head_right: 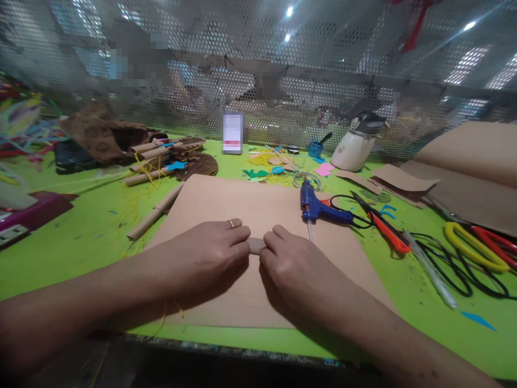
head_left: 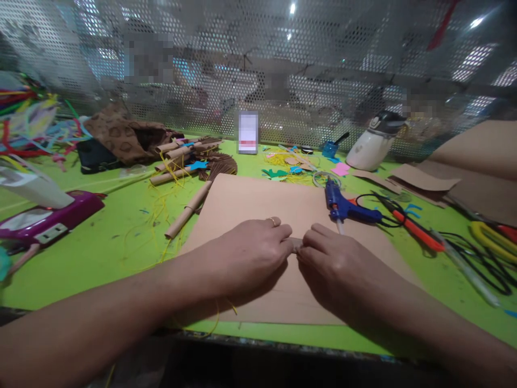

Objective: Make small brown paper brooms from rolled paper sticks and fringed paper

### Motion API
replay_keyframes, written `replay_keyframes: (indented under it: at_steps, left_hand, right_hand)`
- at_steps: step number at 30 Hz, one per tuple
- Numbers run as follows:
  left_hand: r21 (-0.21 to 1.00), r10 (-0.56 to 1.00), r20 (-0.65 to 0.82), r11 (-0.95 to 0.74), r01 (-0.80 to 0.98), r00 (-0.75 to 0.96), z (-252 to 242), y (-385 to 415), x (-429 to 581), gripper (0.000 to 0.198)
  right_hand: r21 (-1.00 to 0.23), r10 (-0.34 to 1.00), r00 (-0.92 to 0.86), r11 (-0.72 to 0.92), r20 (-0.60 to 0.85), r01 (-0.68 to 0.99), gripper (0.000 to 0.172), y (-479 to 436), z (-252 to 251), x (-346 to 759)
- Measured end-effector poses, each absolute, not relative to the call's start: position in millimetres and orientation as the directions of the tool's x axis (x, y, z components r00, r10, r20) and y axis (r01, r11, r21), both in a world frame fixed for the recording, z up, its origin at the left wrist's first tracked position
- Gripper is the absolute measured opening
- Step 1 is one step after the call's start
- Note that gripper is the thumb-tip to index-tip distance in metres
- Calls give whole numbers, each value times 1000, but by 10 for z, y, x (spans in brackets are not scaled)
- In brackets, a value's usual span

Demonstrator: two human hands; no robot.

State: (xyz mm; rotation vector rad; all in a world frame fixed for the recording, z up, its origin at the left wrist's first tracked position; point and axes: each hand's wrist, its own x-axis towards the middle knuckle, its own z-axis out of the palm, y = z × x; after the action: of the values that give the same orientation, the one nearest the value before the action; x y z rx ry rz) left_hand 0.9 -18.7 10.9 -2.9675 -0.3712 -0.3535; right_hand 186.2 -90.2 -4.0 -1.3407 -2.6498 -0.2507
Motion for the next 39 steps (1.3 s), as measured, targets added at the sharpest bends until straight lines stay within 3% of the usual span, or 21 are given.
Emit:
replay_keyframes:
  at_steps: [5, 10, 13, 16, 18, 23, 30, 39]
  left_hand:
    - [-162, 213, 255, -952, 259, 943, 27, -170, 57, 9]
    - [-159, 243, 291, -941, 297, 925, 104, -190, 39, 11]
    - [-58, 268, 279, -954, 295, 922, 251, -177, -19, 11]
    - [145, 255, 221, -963, 227, 941, 380, -145, -71, 15]
    - [281, 279, 152, -932, 229, 948, 406, -134, -87, 16]
    - [414, 426, -6, -823, 390, 905, 280, -132, -69, 21]
    - [331, 374, 102, -887, 323, 922, 180, -79, -27, 16]
    - [252, 357, 116, -913, 320, 927, 172, -123, -33, 13]
  right_hand:
    - [149, 737, -627, 610, 253, 778, 17, -846, -74, 1835]
    - [-70, 796, -517, 563, 315, 824, 21, -845, -11, 1898]
    - [-283, 826, -471, 553, 310, 784, 18, -859, 154, 1987]
    - [-465, 824, -516, 562, 236, 684, 16, -866, 323, 2048]
    - [-520, 833, -521, 534, 188, 667, 17, -865, 362, 2045]
    - [-496, 870, -479, 467, 112, 732, 16, -839, 165, 1960]
    - [-409, 879, -459, 467, 124, 784, 17, -843, 45, 1938]
    - [-230, 863, -494, 505, 105, 832, 14, -905, 123, 1873]
